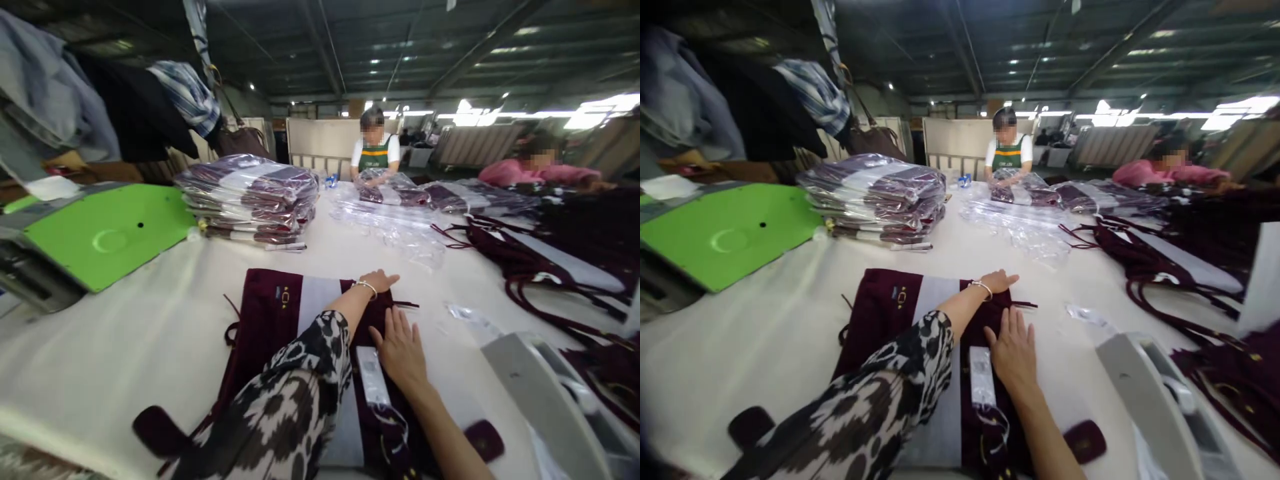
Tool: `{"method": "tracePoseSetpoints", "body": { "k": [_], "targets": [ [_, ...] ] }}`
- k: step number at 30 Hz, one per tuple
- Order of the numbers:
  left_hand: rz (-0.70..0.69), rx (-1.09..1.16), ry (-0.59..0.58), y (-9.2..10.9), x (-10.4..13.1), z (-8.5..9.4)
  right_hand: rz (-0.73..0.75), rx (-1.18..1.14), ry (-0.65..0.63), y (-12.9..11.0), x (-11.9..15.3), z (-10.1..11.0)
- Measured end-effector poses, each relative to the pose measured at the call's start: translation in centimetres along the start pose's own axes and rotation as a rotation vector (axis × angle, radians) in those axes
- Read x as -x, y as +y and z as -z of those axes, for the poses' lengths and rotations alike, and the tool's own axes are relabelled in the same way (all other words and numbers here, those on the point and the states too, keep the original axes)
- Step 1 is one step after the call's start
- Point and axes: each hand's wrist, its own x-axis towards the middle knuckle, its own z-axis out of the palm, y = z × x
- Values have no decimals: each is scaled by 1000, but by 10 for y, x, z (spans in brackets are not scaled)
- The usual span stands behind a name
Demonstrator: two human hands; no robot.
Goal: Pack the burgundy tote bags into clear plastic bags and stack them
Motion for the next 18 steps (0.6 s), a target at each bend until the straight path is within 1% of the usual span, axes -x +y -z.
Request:
{"method": "tracePoseSetpoints", "body": {
  "k": [2, 3, 4, 5, 6, 7, 8, 9, 10, 11, 12, 13, 14, 15, 16, 18],
  "targets": [
    [-33, -13, 88, -1, 13, 14, 15, 63, -23, 4, 1, -3],
    [-56, -24, 139, -5, 25, 22, 12, 80, -38, 4, 1, -1],
    [-81, -46, 200, -12, 42, 30, 3, 88, -53, 4, 1, 2],
    [-96, -85, 276, -25, 62, 38, -7, 89, -65, 3, 1, 6],
    [-94, -142, 364, -43, 86, 44, -19, 84, -76, 2, 1, 8],
    [-81, -210, 458, -66, 113, 49, -33, 75, -87, 1, 1, 10],
    [-30, -289, 558, -93, 141, 51, -42, 64, -98, 0, 1, 11],
    [33, -333, 614, -122, 168, 50, -49, 54, -108, -1, 2, 12],
    [106, -340, 639, -153, 193, 46, -53, 47, -118, -1, 2, 13],
    [168, -313, 640, -183, 213, 39, -55, 43, -128, -2, 3, 13],
    [221, -256, 623, -211, 228, 30, -59, 43, -135, -2, 4, 14],
    [263, -172, 604, -233, 238, 20, -62, 43, -138, -3, 4, 15],
    [263, -117, 578, -251, 242, 11, -69, 42, -141, -5, 4, 16],
    [262, -70, 560, -263, 241, 4, -77, 39, -142, -6, 4, 17],
    [256, -41, 550, -270, 238, 0, -85, 34, -141, -8, 5, 18],
    [245, -22, 546, -273, 227, -3, -102, 17, -136, -10, 7, 21]
  ]
}}
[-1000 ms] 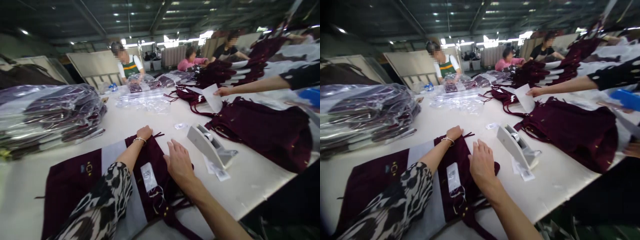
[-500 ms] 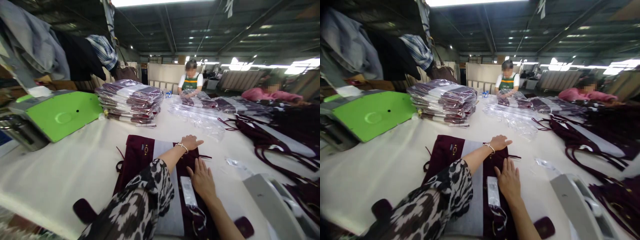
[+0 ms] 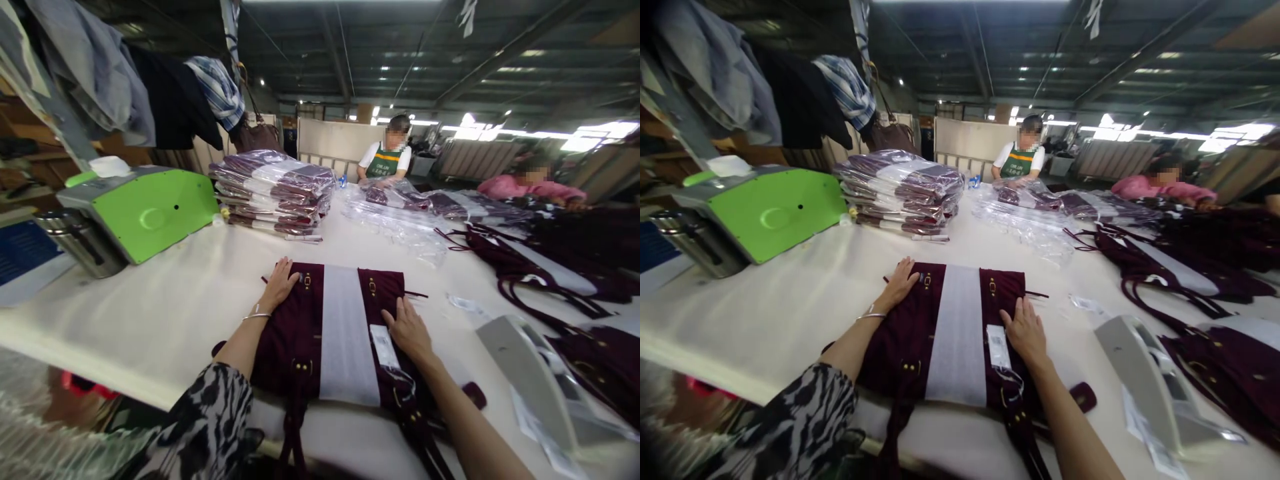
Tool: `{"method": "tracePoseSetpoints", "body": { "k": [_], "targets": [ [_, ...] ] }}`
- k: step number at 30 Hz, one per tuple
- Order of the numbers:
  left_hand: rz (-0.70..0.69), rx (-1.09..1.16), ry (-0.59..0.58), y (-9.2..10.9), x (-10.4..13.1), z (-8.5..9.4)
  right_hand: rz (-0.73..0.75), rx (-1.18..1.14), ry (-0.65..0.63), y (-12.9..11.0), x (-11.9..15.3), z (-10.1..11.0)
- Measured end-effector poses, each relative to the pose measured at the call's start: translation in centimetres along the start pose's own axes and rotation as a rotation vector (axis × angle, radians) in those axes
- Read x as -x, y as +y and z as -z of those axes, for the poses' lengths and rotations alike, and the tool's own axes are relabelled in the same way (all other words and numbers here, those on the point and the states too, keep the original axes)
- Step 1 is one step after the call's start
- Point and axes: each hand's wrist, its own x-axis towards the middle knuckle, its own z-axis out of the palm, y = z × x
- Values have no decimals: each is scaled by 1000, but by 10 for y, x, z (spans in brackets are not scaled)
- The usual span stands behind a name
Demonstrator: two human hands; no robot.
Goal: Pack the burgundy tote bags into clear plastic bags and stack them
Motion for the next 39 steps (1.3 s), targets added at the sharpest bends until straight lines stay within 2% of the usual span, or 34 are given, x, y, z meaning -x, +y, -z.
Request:
{"method": "tracePoseSetpoints", "body": {
  "k": [3, 6, 9, 12, 15, 17, 18, 20, 22, 24, 27, 30, 32, 34, 35, 37, 39],
  "targets": [
    [-21, 27, -21, 9, -7, -2, -28, -29, 3, 5, 13, -1],
    [-100, 55, -57, 14, -2, -3, -51, -39, -33, 18, 31, 0],
    [-166, 23, -101, 15, 3, -5, -129, -62, -111, 24, 35, 21],
    [-182, -64, -162, 21, 2, -2, -135, -106, 0, 3, 8, 69],
    [-198, -158, -171, 30, 2, 2, 49, -206, 154, -36, -40, 118],
    [-216, -209, -145, 32, 4, 4, 187, -271, 222, -57, -73, 132],
    [-228, -228, -128, 32, 6, 4, 235, -288, 255, -62, -87, 131],
    [-244, -257, -85, 30, 9, 2, 239, -285, 282, -59, -108, 110],
    [-241, -280, -38, 27, 12, -2, 149, -244, 192, -44, -123, 74],
    [-198, -295, -23, 22, 13, -7, 73, -196, 48, -26, -134, 36],
    [-82, -286, -71, 14, 11, -13, 58, -184, -28, -11, -144, 2],
    [-32, -286, -154, 8, 6, -5, 55, -215, -63, -9, -148, -1],
    [-60, -313, -241, 11, 0, 12, 70, -206, -86, -8, -148, 1],
    [-77, -365, -300, 26, -7, 38, 113, -163, -87, -6, -147, 1],
    [-79, -396, -293, 36, -11, 50, 144, -137, -86, -4, -146, -1],
    [-92, -455, -182, 59, -20, 70, 188, -97, -93, -1, -147, -6],
    [-154, -479, -43, 74, -26, 74, 181, -94, -103, 1, -149, -9]
  ]
}}
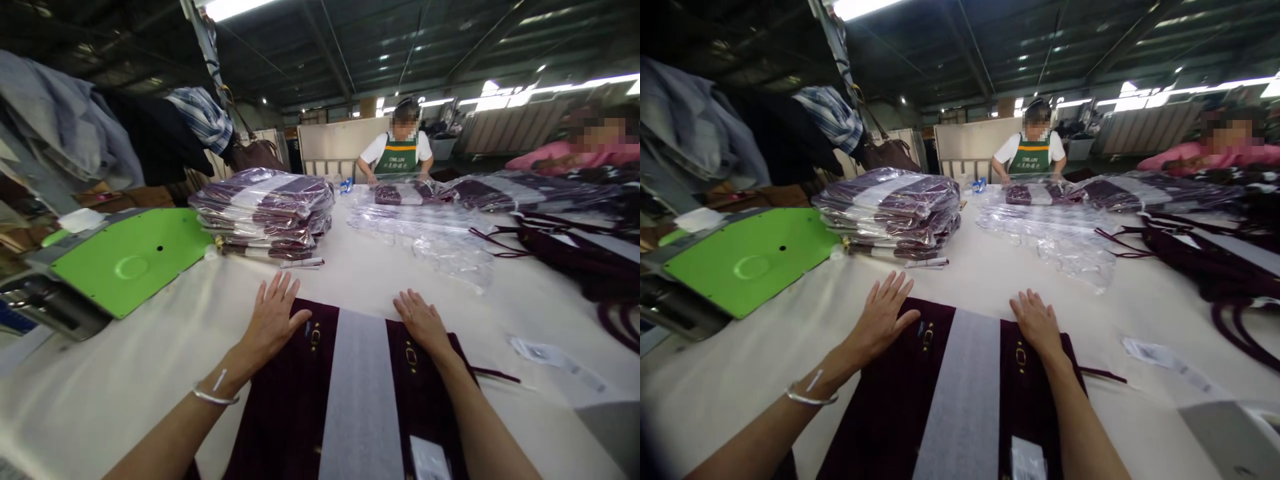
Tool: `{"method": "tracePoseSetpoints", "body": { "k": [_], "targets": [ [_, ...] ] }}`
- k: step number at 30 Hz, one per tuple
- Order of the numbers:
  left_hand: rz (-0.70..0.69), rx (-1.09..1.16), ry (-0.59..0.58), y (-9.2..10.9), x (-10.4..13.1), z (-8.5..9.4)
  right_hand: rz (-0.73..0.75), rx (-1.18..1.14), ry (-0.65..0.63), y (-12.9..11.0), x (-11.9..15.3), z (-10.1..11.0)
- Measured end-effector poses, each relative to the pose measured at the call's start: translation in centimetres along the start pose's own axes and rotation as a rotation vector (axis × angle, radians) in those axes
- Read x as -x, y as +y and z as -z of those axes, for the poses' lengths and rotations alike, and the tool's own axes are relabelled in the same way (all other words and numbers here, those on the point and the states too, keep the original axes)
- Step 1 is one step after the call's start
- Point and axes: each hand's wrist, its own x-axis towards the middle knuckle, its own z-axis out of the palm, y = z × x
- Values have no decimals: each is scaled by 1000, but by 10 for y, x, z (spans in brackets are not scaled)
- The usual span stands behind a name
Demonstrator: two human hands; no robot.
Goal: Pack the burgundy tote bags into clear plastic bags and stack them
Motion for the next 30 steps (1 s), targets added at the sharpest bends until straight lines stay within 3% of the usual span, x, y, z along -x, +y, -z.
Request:
{"method": "tracePoseSetpoints", "body": {
  "k": [2, 4, 5, 7, 9, 11, 13, 16, 19, 23, 27, 30],
  "targets": [
    [-25, 17, 26, 6, 1, -11, -48, -42, 6, -1, 0, 1],
    [13, 73, -95, 4, 9, -38, -92, -116, 21, -3, 0, 4],
    [39, 109, -190, 0, 13, -55, -109, -157, 26, -4, 0, 5],
    [77, 137, -234, -14, 17, -83, -127, -219, 34, -7, 0, 9],
    [54, 133, -259, -30, 12, -97, -128, -241, 51, -9, -1, 11],
    [27, 96, -305, -45, -1, -96, -121, -233, 76, -11, 0, 13],
    [19, 24, -329, -55, -21, -84, -114, -229, 102, -13, 2, 13],
    [-48, -92, -193, -48, -66, -58, -99, -239, 137, -15, 4, 13],
    [-234, -119, -5, 3, -127, -35, -94, -248, 163, -16, 5, 13],
    [-524, -23, -8, 133, -209, -23, -108, -271, 178, -18, 6, 16],
    [-702, 89, -89, 266, -258, -35, -91, -278, 209, -16, 7, 17],
    [-738, 135, -66, 331, -272, -55, -47, -288, 221, -9, 7, 12]
  ]
}}
